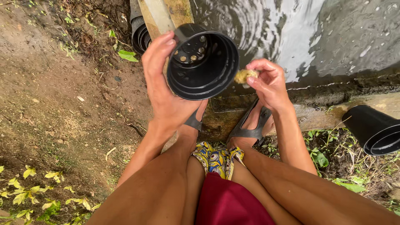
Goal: The person stands at a concrete water trough and washes black plastic plant pots. They repeatedly dip the pots into the water, scrub them with a yellow sponge, and rinse them. The person handles the pots one at a time, turning them over to clean both the interior and exterior surfaces.
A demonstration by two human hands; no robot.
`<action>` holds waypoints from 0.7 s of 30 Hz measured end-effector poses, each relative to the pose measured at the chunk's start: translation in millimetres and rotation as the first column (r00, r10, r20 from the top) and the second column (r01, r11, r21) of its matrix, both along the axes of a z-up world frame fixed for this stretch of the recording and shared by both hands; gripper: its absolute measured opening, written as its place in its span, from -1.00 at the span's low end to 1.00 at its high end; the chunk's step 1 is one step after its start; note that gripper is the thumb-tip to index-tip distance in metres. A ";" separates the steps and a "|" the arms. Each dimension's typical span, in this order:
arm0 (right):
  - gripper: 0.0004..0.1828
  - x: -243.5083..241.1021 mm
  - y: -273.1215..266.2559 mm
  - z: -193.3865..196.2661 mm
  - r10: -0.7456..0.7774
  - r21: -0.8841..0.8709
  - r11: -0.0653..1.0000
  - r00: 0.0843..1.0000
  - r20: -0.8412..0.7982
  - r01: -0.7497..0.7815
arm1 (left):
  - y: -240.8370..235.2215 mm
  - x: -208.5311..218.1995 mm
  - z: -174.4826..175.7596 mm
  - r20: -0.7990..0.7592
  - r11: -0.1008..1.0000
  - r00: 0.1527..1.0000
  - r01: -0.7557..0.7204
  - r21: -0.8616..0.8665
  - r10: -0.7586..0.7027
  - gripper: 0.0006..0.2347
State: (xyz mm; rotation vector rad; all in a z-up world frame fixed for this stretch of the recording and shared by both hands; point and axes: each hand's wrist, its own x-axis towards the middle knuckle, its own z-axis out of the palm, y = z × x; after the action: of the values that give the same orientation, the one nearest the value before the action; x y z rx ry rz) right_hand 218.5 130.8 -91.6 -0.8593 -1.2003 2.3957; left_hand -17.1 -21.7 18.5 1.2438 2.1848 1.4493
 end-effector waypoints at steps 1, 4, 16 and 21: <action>-0.77 -0.1 0.2 0.6 0.005 -0.035 0.999 1.000 0.010 -0.004 | 0.3 1.6 -0.9 0.009 1.000 1.000 0.005 0.005 -0.005 -0.18; -0.74 -0.8 2.3 -1.7 -0.036 -0.152 0.987 0.996 0.081 0.048 | -0.9 4.5 -1.9 0.030 1.000 0.999 0.015 0.009 -0.015 -0.20; -0.48 22.2 78.4 -125.3 0.146 0.583 0.644 0.827 0.543 -0.496 | -4.7 3.2 -2.6 0.084 0.999 0.996 0.006 0.047 -0.010 -0.17; -0.38 50.7 150.6 -173.2 -0.519 0.933 0.339 0.804 0.291 -0.118 | -8.8 4.8 -2.9 0.091 0.999 0.996 -0.009 0.035 0.006 -0.18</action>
State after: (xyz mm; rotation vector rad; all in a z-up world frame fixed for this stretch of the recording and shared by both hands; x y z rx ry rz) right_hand 269.2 281.5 -264.8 -1.1612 -2.1415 0.8079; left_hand -12.3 -30.6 15.6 1.1585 2.1155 1.5230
